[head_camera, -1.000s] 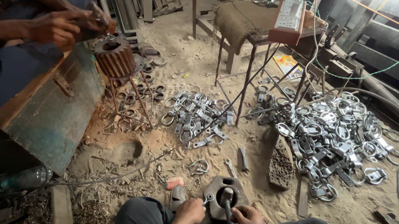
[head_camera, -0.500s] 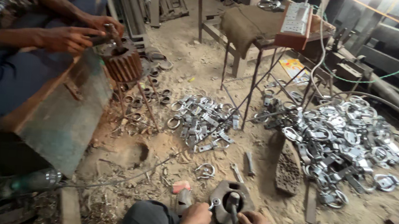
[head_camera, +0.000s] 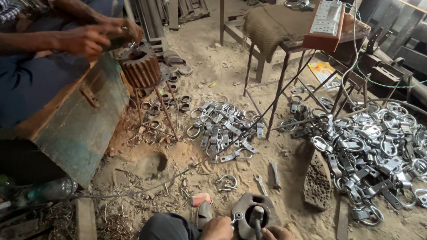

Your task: The person sits on the floor and assembles metal hardware components by hand. They pick up a circular metal piece and a flat bracket, fit them together, and use a wrench to tighten the connection. The person repeats this process with multiple components, placing the finished assemblies into a pile.

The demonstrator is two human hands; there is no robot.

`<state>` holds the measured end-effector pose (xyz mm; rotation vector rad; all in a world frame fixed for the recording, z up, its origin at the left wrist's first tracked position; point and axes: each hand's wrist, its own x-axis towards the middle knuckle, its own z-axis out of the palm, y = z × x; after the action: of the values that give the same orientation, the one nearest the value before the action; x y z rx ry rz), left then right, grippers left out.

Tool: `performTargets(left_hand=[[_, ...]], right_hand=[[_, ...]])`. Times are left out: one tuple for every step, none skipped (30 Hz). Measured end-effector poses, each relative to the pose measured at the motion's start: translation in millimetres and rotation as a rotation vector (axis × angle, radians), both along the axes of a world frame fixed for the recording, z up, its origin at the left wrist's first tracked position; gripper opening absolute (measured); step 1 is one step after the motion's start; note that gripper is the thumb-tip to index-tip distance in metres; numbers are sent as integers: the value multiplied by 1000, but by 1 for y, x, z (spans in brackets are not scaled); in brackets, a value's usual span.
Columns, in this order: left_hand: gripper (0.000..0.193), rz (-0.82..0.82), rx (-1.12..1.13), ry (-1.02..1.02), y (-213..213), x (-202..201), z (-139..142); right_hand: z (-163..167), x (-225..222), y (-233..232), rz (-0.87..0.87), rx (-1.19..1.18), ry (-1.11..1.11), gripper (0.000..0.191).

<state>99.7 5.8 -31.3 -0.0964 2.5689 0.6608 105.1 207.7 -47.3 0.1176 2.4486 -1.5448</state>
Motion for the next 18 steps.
performTargets(left_hand=[[31, 3, -1, 2, -1, 0, 1], [30, 7, -2, 3, -1, 0, 1], [29, 41, 20, 16, -2, 0, 0], [27, 76, 41, 30, -2, -2, 0], [26, 111, 61, 47, -3, -4, 0], [25, 170, 211, -18, -3, -7, -1], [23, 228, 359, -81, -4, -10, -1], [23, 285, 506, -143, -5, -13, -1], [23, 437, 658, -181, -6, -15, 0], [23, 589, 812, -217, -7, -17, 1], [24, 741, 969, -255, -7, -18, 2], [24, 787, 1019, -261, -10, -19, 2], [24, 832, 1074, -268, -12, -19, 1], [24, 875, 1134, -280, -13, -20, 1], [24, 917, 1197, -293, -14, -20, 1], [24, 958, 1262, -303, -14, -21, 2], [24, 1002, 1324, -315, -14, -22, 2], [22, 1053, 1323, -318, -14, -23, 3]], right_hand=[[-1, 0, 0, 5, 4, 5, 34], [-3, 1, 0, 10, 7, 8, 34], [-4, 1, 0, 15, 10, 10, 35], [-6, 1, -1, -22, -74, -6, 35], [-7, 0, -2, -58, -159, -22, 36], [-5, -1, -2, -93, -246, -37, 38], [-4, -3, -3, -158, -453, -113, 42], [-2, -5, -2, -221, -662, -191, 48], [0, -7, -3, -283, -871, -271, 55], [2, -8, -3, -306, -964, -242, 60], [5, -9, -1, -333, -1052, -213, 66], [10, -9, 3, -361, -1135, -181, 73], [15, -9, 7, -426, -1172, -189, 75], [18, -9, 10, -492, -1203, -194, 78], [21, -9, 14, -559, -1231, -196, 80], [24, -11, 17, -597, -1248, -177, 82], [25, -12, 20, -636, -1267, -159, 84], [26, -15, 22, -673, -1293, -141, 85]])
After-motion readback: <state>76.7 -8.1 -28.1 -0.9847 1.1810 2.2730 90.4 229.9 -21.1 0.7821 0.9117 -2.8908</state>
